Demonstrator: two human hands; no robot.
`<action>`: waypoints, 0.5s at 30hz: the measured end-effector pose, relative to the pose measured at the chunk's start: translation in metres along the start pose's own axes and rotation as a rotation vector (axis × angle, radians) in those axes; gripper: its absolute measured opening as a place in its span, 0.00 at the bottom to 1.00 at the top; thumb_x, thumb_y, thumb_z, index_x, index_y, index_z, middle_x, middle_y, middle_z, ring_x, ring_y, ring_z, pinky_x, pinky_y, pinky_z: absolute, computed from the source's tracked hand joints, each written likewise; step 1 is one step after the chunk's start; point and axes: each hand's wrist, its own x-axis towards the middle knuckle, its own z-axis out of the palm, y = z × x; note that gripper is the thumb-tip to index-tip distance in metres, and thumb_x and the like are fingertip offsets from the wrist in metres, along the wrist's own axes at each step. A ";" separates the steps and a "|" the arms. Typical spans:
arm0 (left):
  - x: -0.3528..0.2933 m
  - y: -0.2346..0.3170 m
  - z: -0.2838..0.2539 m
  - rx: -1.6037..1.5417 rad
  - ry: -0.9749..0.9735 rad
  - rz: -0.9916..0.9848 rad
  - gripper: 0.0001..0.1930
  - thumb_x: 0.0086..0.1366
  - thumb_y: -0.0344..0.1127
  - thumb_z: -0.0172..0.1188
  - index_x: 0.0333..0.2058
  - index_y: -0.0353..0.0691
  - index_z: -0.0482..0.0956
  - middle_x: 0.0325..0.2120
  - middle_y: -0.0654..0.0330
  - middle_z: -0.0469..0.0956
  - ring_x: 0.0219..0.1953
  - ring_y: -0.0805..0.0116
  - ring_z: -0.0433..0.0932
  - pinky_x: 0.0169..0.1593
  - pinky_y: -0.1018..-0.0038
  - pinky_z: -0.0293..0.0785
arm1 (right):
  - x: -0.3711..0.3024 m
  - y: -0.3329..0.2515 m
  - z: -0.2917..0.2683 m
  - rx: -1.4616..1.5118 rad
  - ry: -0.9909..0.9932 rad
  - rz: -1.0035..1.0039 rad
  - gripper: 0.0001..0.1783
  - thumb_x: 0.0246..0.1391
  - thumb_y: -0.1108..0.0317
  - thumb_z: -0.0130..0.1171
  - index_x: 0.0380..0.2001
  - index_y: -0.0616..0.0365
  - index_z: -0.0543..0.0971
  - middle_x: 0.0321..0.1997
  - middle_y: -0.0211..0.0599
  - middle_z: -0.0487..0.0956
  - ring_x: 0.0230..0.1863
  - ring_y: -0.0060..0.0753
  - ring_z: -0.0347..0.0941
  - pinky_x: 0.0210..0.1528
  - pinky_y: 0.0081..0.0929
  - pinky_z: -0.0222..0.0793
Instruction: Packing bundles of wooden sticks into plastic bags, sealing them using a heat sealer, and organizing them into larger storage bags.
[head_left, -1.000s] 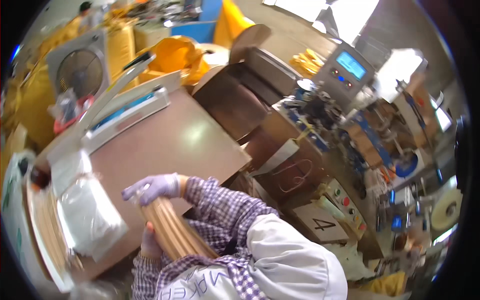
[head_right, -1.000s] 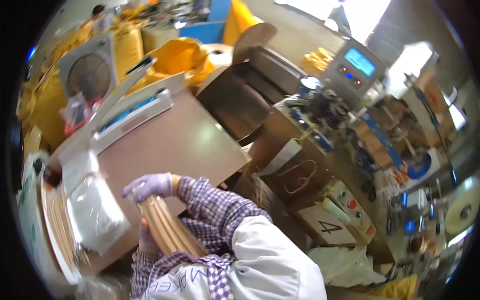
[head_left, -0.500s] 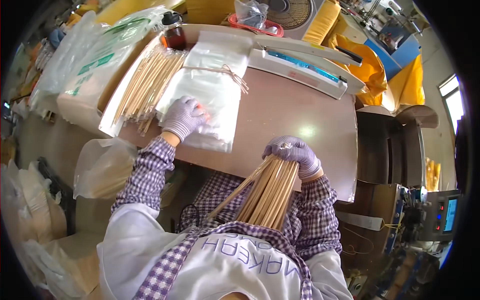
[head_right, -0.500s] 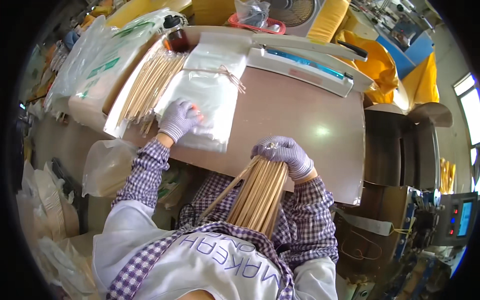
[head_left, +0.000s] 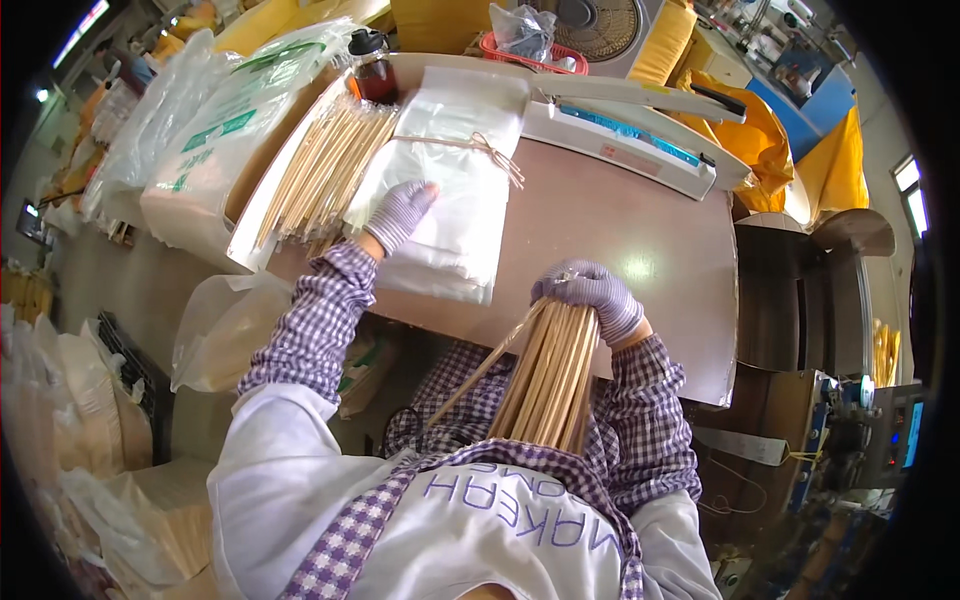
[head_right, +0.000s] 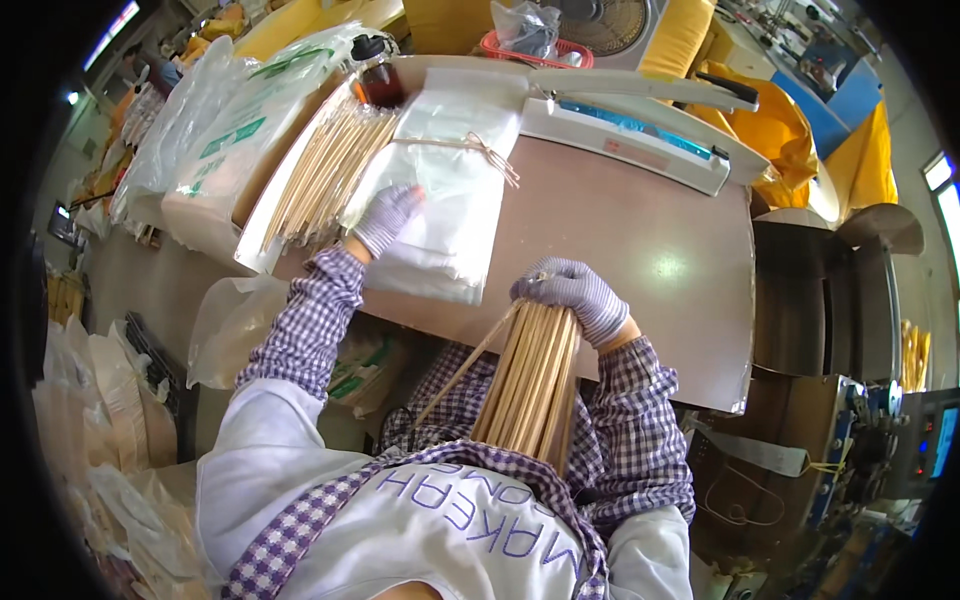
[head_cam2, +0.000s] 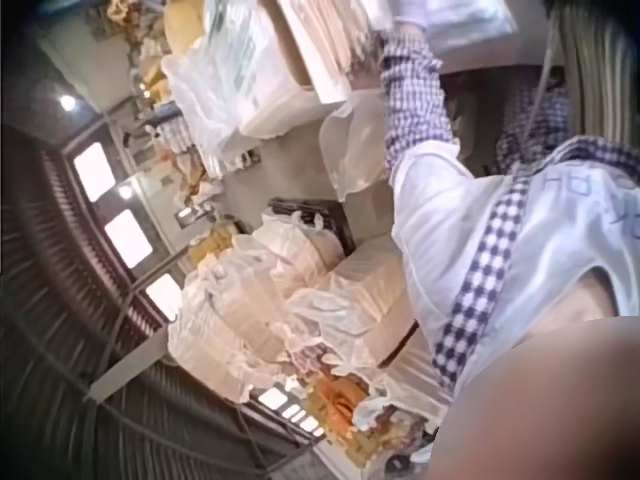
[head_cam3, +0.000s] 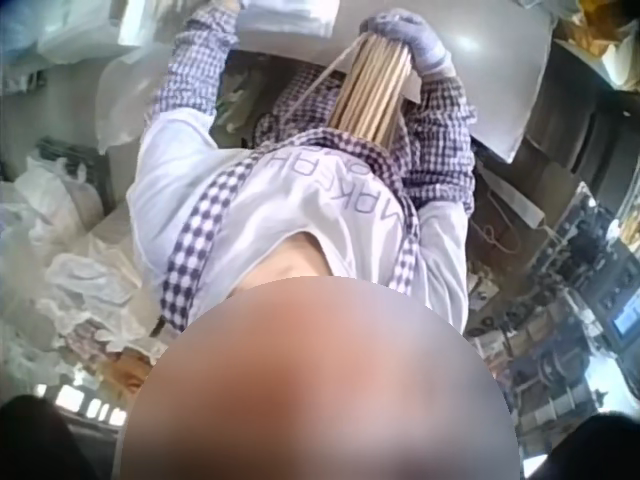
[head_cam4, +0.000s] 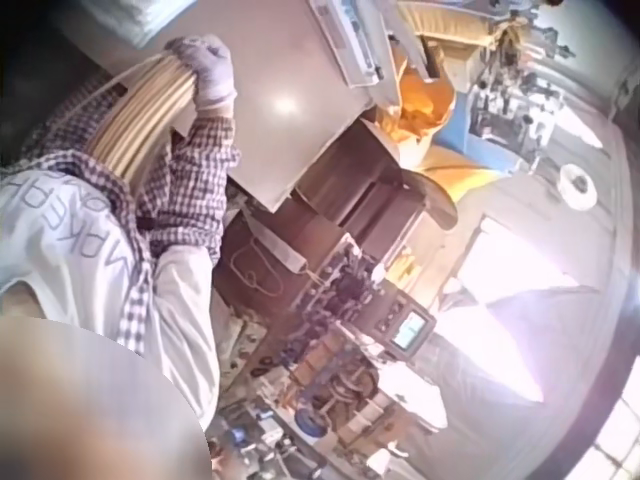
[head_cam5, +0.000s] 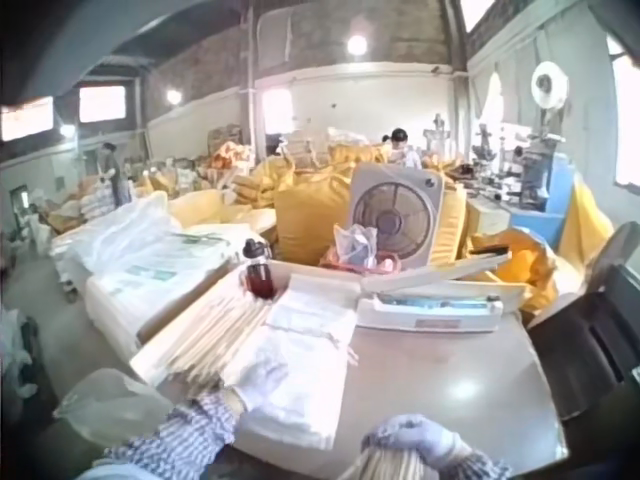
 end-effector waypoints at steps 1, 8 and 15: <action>-0.005 0.000 0.002 -0.225 -0.037 -0.129 0.15 0.59 0.43 0.54 0.31 0.34 0.75 0.24 0.59 0.75 0.26 0.70 0.73 0.31 0.75 0.71 | 0.002 -0.001 0.002 -0.060 0.004 0.035 0.15 0.40 0.64 0.57 0.30 0.65 0.77 0.32 0.41 0.77 0.36 0.32 0.72 0.45 0.26 0.66; -0.063 0.093 0.077 -0.268 -0.419 0.071 0.16 0.59 0.36 0.54 0.42 0.29 0.71 0.21 0.64 0.72 0.22 0.78 0.70 0.28 0.83 0.69 | 0.035 0.015 0.019 -0.123 -0.037 0.009 0.24 0.45 0.56 0.59 0.39 0.66 0.74 0.37 0.38 0.76 0.39 0.26 0.71 0.45 0.22 0.66; -0.098 0.120 0.071 0.076 -0.013 0.175 0.10 0.57 0.35 0.55 0.32 0.32 0.74 0.22 0.58 0.72 0.21 0.72 0.70 0.26 0.79 0.68 | 0.028 0.010 0.017 -0.163 0.047 0.098 0.19 0.44 0.58 0.61 0.32 0.64 0.78 0.26 0.34 0.77 0.29 0.21 0.71 0.34 0.19 0.67</action>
